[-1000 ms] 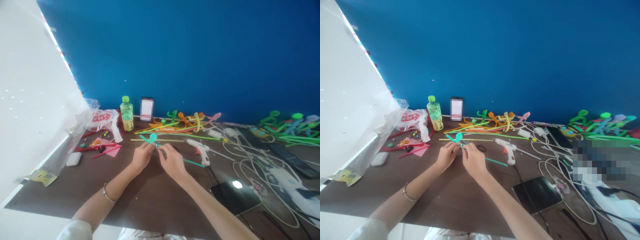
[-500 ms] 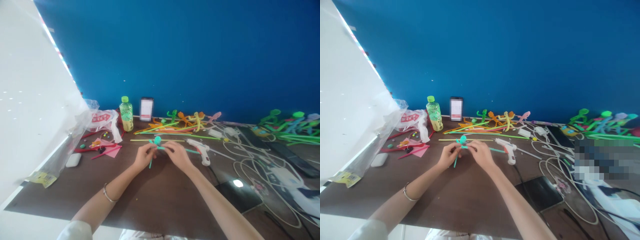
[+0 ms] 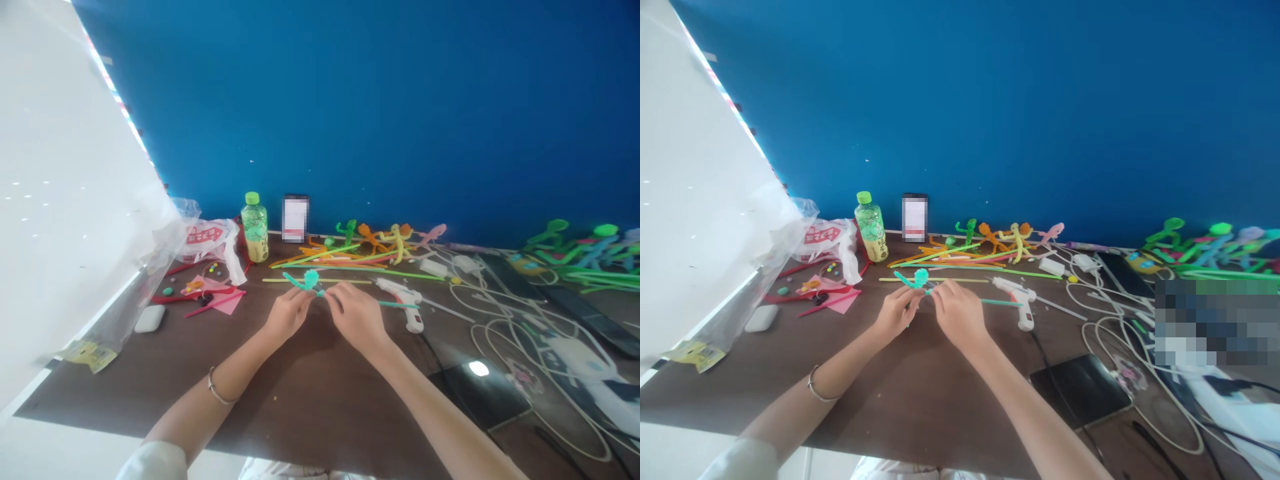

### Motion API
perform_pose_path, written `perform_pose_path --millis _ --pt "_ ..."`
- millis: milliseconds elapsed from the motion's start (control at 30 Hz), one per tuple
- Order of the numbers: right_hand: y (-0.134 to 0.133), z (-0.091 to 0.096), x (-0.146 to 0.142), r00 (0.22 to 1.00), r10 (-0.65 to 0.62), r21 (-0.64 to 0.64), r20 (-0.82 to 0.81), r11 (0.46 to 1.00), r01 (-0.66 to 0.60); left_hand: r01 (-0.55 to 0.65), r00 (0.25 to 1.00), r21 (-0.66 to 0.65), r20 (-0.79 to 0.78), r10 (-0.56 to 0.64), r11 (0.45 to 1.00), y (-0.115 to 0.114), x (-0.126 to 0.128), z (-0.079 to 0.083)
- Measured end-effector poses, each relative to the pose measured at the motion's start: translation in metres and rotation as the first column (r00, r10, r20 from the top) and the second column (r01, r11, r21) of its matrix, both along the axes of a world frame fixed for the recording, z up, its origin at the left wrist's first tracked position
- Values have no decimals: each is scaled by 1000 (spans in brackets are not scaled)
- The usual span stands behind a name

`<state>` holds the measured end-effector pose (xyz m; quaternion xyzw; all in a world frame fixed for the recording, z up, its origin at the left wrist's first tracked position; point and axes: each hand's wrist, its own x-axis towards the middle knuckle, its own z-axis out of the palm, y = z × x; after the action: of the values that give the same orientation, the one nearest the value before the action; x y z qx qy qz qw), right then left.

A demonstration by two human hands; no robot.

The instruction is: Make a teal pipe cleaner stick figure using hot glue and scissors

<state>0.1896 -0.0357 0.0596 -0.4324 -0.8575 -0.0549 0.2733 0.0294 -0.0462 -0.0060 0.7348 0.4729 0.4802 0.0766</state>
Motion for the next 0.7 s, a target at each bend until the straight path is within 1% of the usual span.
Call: perform_pose_path --millis 67,167,233,300,367,467,533,567,633,700 --pt "-7 -5 -2 999 21 73 45 997 -24 -9 1000 6 24 9 1000 0 1 -1" --pt "-13 -13 -4 992 36 157 120 986 -55 -36 994 -12 104 37 999 1 2 -3" --pt "-15 -19 -4 987 46 196 154 978 -76 -58 983 -47 171 65 997 2 3 -3" --pt "-14 -25 -2 982 62 219 176 970 -100 -58 965 -108 250 84 992 3 4 -2" --pt "-11 -30 2 982 81 212 172 970 -117 -17 937 -177 339 78 984 3 5 -1" --pt "-2 -32 10 991 101 109 82 988 -110 80 906 -231 422 25 970 3 7 1" --pt "7 -29 16 994 112 11 12 994 -112 127 909 -227 417 -22 966 3 7 2" --pt "12 -26 19 992 127 -27 -7 992 -127 142 920 -212 390 -50 967 2 6 2" --pt "21 -17 25 985 175 -70 9 982 -174 158 954 -149 278 -112 976 1 4 3" --pt "28 -6 28 972 215 -81 89 975 -208 153 984 -70 104 -145 986 0 2 3"
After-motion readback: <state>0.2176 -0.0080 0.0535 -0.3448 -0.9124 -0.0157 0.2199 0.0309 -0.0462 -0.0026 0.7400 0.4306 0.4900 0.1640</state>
